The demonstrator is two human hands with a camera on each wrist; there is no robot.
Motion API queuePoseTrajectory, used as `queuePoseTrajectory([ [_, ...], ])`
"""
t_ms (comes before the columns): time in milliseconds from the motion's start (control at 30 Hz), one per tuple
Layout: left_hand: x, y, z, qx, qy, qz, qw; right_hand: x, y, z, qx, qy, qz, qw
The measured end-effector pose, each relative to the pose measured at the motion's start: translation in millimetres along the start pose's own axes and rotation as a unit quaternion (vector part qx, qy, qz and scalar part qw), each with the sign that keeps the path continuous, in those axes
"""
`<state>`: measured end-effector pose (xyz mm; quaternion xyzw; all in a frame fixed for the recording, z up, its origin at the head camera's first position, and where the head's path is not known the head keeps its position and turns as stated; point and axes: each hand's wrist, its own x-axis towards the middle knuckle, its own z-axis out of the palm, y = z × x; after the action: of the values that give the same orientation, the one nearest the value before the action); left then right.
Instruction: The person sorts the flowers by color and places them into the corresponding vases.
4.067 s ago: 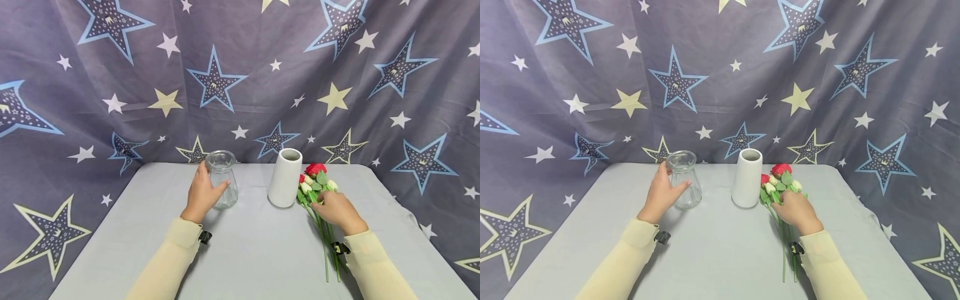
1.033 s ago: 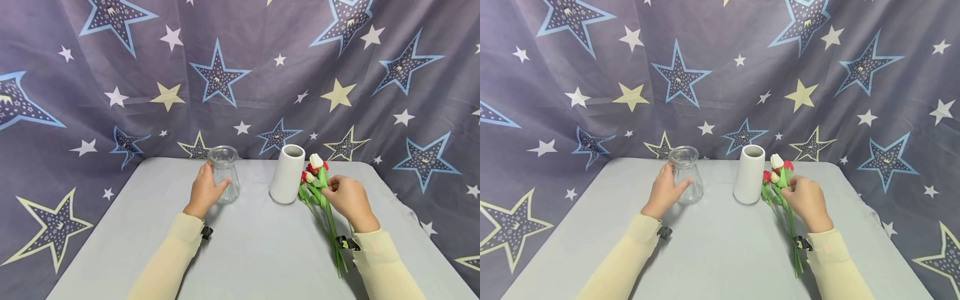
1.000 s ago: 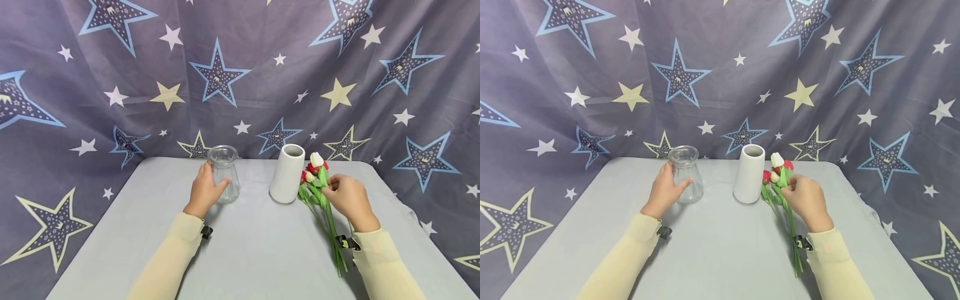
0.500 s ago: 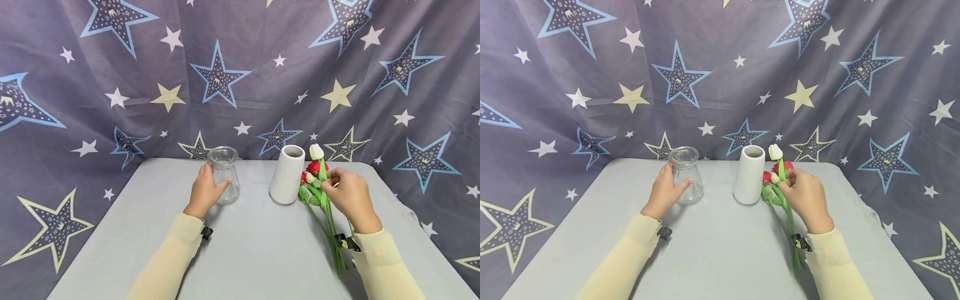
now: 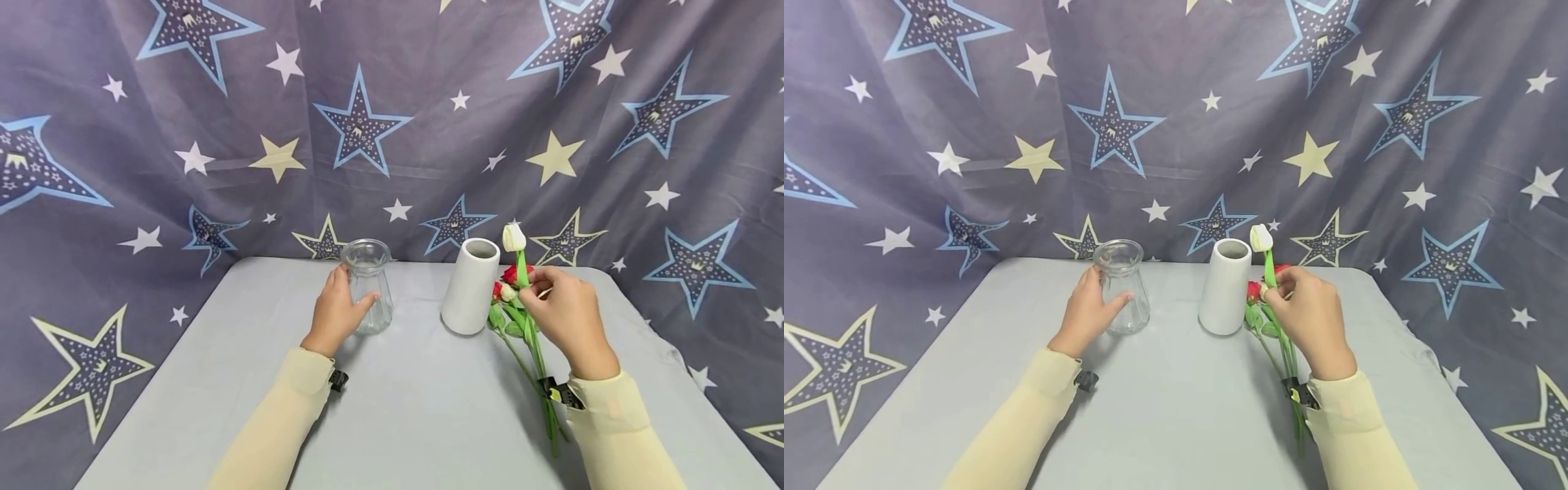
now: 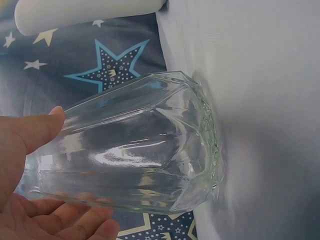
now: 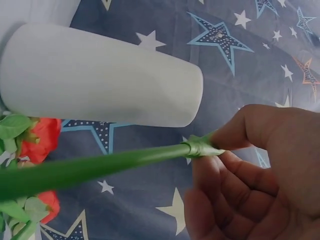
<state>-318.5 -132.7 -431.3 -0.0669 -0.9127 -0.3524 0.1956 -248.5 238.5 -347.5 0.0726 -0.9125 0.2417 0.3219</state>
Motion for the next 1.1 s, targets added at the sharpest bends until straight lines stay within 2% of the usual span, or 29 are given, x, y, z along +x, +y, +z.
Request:
queuePoseTrajectory([
  [267, 3.8, 5.2, -1.6, 0.006, -0.004, 0.004, 1.0000, 3.3, -9.9, -4.8, 0.011, 0.012, 0.023, 1.000],
  [567, 1.5, 2.4, -0.4, 0.004, -0.004, 0.000, 1.0000, 8.6, -24.9, -6.9, 0.040, 0.005, 0.042, 0.998],
  [1100, -0.3, 1.6, -0.8, 0.004, 0.001, 0.006, 1.0000, 15.2, -38.7, -13.4, 0.083, 0.032, 0.036, 0.995],
])
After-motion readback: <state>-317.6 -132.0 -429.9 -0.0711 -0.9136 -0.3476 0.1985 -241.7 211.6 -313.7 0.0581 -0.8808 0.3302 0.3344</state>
